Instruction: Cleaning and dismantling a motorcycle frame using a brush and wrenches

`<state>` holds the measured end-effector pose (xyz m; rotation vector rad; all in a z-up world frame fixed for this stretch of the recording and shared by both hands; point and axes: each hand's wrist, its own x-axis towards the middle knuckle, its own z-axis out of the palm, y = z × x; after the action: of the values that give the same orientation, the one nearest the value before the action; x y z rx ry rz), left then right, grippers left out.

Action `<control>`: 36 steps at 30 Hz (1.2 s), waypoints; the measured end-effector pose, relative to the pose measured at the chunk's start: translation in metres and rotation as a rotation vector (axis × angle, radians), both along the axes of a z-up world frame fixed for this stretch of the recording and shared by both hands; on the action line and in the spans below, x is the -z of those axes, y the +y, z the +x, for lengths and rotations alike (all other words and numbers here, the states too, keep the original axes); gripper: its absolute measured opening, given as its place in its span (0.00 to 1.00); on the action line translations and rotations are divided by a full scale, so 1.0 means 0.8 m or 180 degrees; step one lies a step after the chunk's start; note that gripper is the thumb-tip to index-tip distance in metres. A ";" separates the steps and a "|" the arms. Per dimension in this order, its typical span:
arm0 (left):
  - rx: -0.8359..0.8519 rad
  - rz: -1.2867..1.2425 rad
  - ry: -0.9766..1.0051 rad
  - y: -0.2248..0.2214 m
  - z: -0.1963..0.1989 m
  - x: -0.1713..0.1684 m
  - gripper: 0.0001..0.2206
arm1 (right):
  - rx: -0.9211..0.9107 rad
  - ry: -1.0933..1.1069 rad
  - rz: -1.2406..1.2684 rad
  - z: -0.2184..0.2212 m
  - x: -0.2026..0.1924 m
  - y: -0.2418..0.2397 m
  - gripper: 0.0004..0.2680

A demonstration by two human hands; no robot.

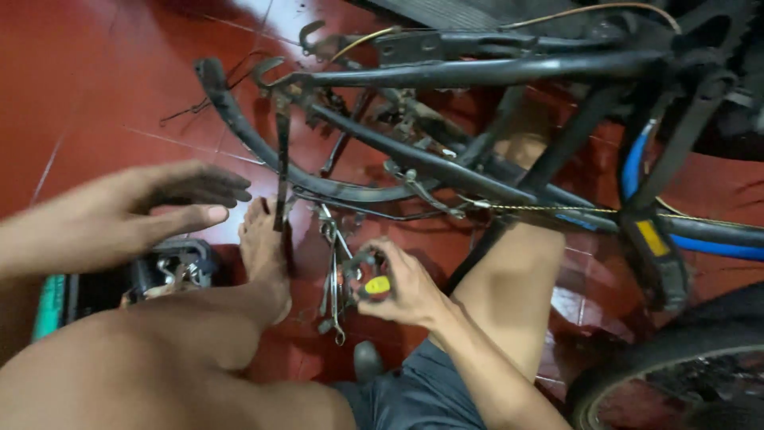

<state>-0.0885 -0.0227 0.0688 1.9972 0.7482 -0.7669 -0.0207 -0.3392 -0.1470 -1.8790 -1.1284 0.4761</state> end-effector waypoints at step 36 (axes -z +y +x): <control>0.1475 0.0229 -0.1949 0.012 0.075 0.039 0.18 | 0.0186 0.2809 0.0563 0.012 -0.073 0.138 0.09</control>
<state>-0.0288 -0.0127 0.0376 2.3275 -0.0487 -0.3334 -0.0107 -0.2287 -0.0882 -1.3001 -0.4936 1.0045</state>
